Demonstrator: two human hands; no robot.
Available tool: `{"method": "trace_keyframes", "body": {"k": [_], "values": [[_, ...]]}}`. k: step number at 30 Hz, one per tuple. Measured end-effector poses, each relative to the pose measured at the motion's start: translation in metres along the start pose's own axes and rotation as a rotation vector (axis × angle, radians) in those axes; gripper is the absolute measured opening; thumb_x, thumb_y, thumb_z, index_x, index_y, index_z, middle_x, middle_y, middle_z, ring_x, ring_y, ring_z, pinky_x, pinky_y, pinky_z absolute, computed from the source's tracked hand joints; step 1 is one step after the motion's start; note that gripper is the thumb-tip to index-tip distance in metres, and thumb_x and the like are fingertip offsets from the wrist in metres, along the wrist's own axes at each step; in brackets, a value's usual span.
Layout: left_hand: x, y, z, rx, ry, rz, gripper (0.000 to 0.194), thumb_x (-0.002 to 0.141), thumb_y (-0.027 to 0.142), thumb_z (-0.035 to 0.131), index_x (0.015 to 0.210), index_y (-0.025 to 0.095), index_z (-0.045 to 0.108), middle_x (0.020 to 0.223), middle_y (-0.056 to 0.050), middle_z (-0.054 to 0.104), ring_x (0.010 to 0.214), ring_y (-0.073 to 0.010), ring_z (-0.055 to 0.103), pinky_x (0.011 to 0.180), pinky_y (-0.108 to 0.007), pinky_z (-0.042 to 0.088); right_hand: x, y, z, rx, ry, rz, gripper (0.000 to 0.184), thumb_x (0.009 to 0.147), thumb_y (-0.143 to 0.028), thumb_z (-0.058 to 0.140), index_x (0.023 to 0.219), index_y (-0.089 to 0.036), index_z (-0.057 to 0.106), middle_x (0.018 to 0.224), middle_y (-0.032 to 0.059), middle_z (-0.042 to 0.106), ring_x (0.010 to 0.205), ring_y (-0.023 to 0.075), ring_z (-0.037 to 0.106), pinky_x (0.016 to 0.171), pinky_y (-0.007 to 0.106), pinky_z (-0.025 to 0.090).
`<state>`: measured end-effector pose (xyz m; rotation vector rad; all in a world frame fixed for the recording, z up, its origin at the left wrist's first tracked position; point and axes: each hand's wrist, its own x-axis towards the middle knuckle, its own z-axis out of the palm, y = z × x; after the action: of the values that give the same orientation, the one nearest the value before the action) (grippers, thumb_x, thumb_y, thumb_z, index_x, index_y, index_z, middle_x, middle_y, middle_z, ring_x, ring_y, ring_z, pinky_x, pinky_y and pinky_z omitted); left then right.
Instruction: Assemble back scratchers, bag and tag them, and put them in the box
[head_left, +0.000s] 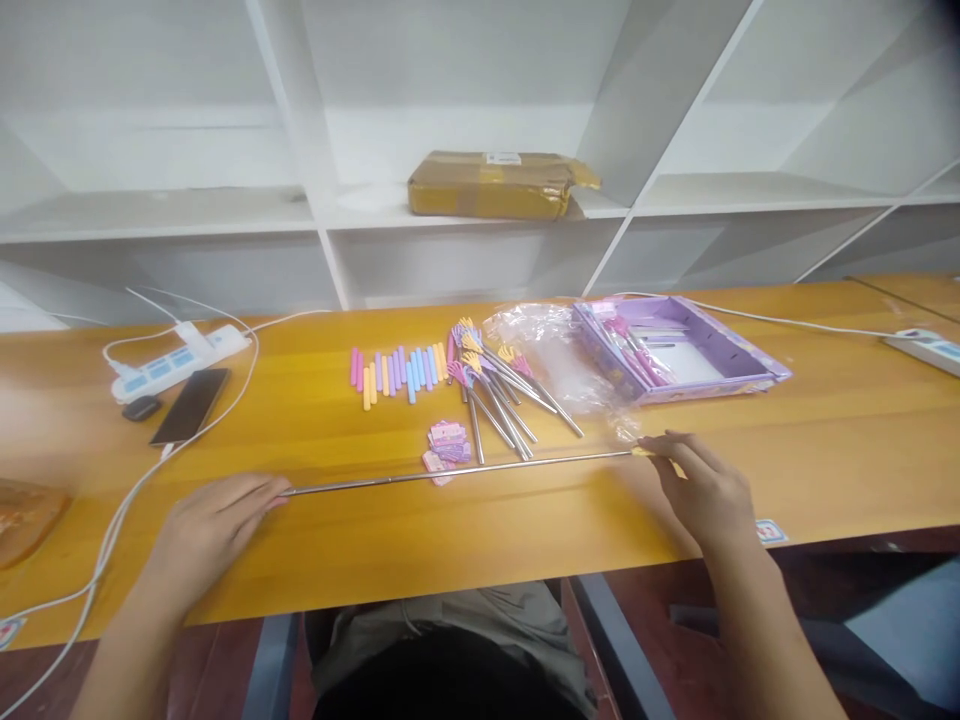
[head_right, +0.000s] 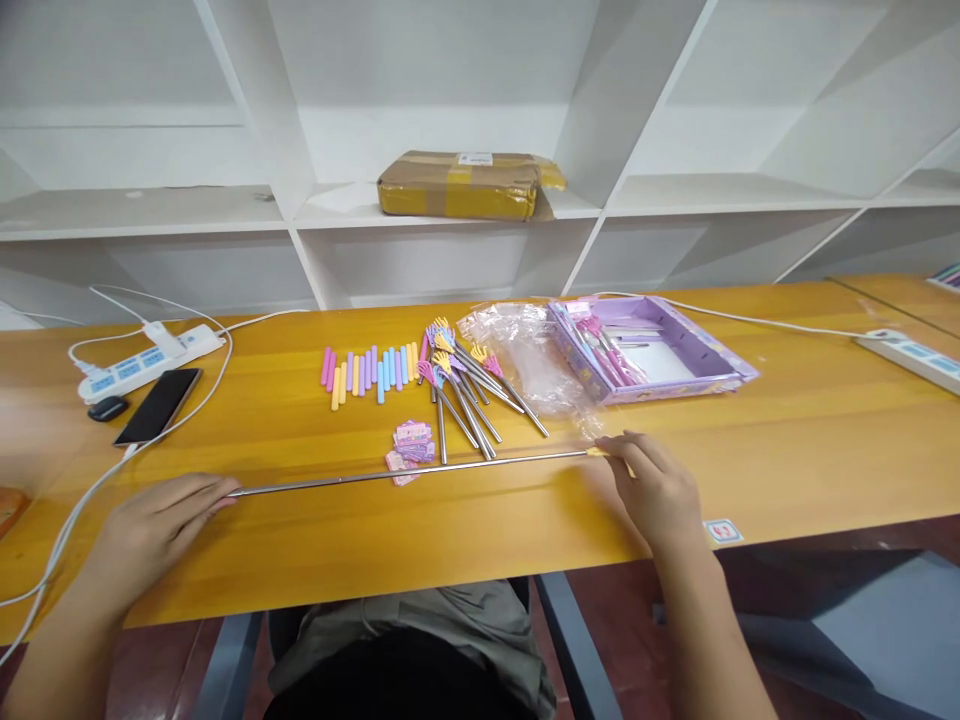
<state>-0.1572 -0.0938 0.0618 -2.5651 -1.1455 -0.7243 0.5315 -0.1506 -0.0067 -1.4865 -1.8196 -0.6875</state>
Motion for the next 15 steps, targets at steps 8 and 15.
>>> {"method": "trace_keyframes", "body": {"k": [8,15], "values": [[-0.007,0.021,0.002,-0.08,-0.083,-0.026,0.033,0.114,0.047,0.051,0.129,0.028,0.072,0.114,-0.003,0.084,0.098,-0.0209,0.082,0.094,-0.032,0.063,-0.004,-0.007,-0.017,-0.049,-0.033,0.064,0.011,0.107,-0.023,0.064,0.106,-0.024,0.075,0.104,0.0042,0.08,0.091,0.0208,0.08,0.075,0.029,0.059],[-0.016,0.007,0.006,0.08,-0.029,-0.01,0.027,0.114,0.044,0.051,0.123,0.027,0.07,0.107,-0.004,0.082,0.095,-0.027,0.078,0.093,-0.047,0.06,-0.012,-0.011,-0.018,0.027,-0.105,0.023,0.012,0.109,-0.025,0.063,0.114,-0.024,0.074,0.109,0.0051,0.079,0.096,0.0202,0.079,0.085,0.03,0.06]]}}
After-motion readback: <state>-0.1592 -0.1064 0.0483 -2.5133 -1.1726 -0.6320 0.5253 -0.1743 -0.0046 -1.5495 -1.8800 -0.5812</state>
